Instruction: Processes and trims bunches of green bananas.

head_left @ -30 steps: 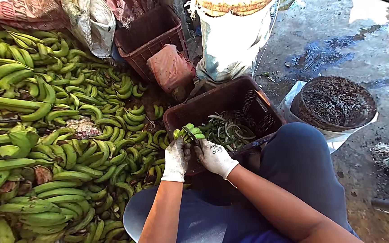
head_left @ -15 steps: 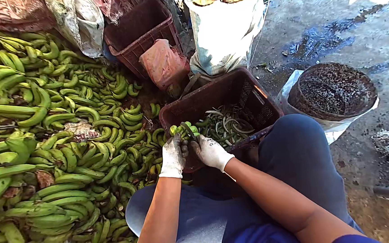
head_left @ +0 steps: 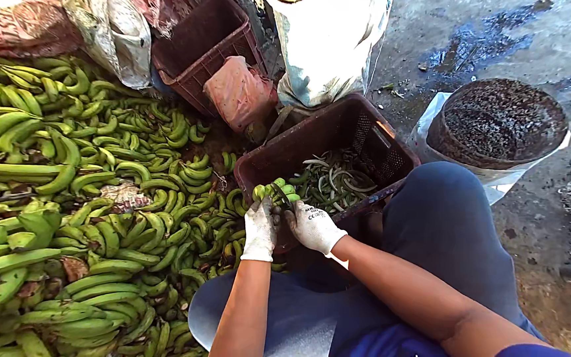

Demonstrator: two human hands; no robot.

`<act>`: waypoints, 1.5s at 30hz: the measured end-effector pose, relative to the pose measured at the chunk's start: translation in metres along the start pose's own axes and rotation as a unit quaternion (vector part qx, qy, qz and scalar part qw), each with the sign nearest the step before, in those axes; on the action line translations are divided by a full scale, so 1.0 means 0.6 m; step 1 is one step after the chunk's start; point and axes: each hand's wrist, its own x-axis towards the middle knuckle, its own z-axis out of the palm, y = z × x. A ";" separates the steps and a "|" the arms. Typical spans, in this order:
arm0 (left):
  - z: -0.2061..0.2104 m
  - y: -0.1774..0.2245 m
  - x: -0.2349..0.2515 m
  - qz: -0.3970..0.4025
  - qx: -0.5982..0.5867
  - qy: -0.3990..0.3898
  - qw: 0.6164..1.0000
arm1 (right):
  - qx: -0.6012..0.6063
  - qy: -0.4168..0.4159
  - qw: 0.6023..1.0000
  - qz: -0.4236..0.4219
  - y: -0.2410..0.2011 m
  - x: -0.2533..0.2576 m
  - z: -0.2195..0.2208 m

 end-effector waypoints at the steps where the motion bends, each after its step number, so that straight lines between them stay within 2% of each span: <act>1: -0.002 0.002 0.002 -0.006 -0.015 -0.007 1.000 | 0.004 0.009 1.000 -0.006 0.004 0.005 0.005; 5: -0.022 0.020 0.005 -0.080 -0.162 -0.056 0.982 | 0.013 0.101 0.989 -0.109 0.030 0.030 0.034; 7: -0.028 0.026 0.006 -0.087 -0.199 -0.067 0.974 | 0.031 0.120 0.982 -0.143 0.035 0.039 0.040; 11: -0.029 0.021 0.003 -0.017 -0.141 -0.018 0.990 | 0.021 0.066 0.993 -0.092 0.018 0.014 0.028; 13: -0.032 0.020 0.005 -0.007 -0.131 -0.008 0.991 | 0.022 0.060 0.995 -0.080 0.012 0.002 0.020; 17: -0.035 0.020 0.001 -0.021 -0.146 -0.012 0.989 | 0.044 0.078 0.991 -0.097 0.013 -0.004 0.016; 23: -0.035 0.023 -0.012 0.064 0.024 -0.032 0.997 | 0.039 0.136 0.984 -0.111 0.007 0.001 -0.011; 31: -0.039 0.024 -0.013 0.065 0.063 -0.061 0.994 | 0.014 0.132 0.985 -0.110 0.016 -0.006 -0.010; 38: -0.040 0.023 -0.015 0.083 0.098 -0.085 0.988 | -0.002 0.103 0.993 -0.063 0.007 0.000 -0.003; 42: -0.041 0.018 -0.011 0.069 0.076 -0.075 0.992 | 0.051 0.076 0.994 -0.061 0.018 -0.006 0.003; 45: -0.054 0.019 -0.002 0.099 0.212 -0.074 0.969 | 0.120 0.093 0.985 -0.083 0.018 -0.006 -0.017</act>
